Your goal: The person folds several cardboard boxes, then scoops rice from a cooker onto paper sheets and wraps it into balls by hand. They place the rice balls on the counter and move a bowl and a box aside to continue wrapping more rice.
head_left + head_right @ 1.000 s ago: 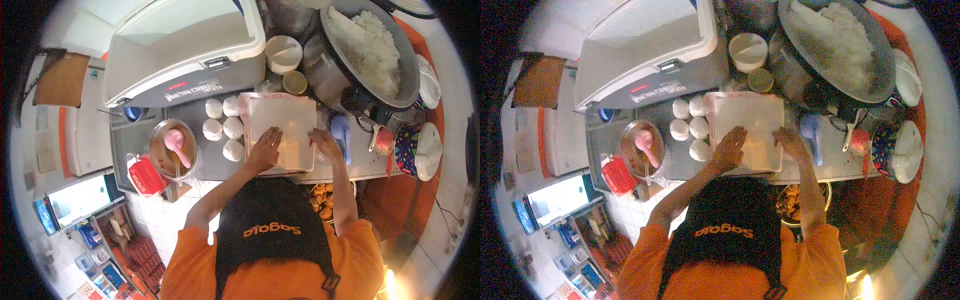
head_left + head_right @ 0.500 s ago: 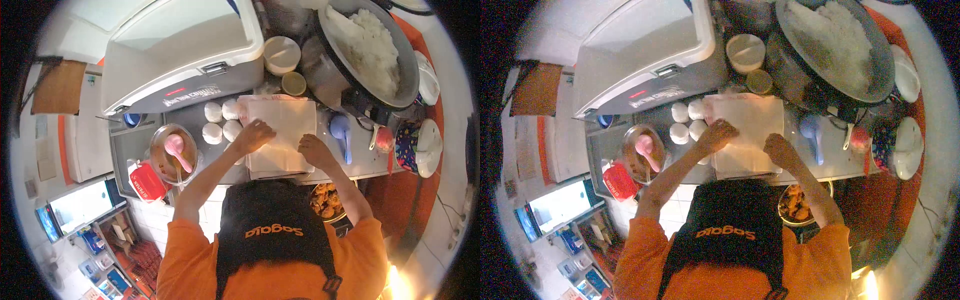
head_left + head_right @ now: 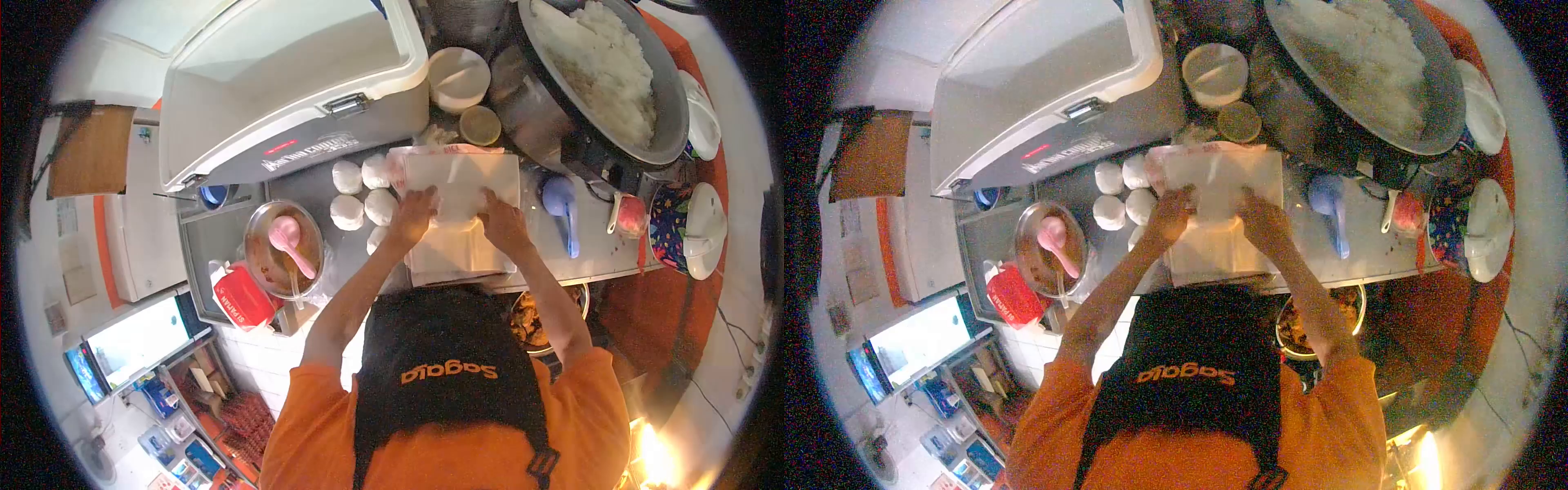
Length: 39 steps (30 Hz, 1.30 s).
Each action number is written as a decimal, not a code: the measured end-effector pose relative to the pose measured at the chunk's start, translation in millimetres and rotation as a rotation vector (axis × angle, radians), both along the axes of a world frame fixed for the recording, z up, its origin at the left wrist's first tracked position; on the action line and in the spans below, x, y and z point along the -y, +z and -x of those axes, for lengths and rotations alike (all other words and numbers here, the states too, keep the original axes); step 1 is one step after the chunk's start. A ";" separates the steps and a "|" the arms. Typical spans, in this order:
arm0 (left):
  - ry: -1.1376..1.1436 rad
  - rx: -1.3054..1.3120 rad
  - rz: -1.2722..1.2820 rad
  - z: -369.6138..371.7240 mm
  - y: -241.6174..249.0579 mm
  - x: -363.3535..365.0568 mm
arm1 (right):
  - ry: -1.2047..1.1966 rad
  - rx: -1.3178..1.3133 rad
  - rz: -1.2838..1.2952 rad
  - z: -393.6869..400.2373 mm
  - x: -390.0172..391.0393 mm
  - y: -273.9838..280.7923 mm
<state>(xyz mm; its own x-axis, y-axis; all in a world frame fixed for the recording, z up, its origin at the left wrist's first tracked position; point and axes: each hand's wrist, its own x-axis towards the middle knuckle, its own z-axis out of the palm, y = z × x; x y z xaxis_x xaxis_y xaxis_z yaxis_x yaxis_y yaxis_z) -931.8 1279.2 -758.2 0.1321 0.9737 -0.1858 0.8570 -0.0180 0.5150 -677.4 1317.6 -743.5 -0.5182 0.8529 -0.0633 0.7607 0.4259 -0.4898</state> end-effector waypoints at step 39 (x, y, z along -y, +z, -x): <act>1.021 0.328 -0.009 99.0 -53.1 141.6 | -0.469 0.030 -0.074 -197.0 45.6 -30.0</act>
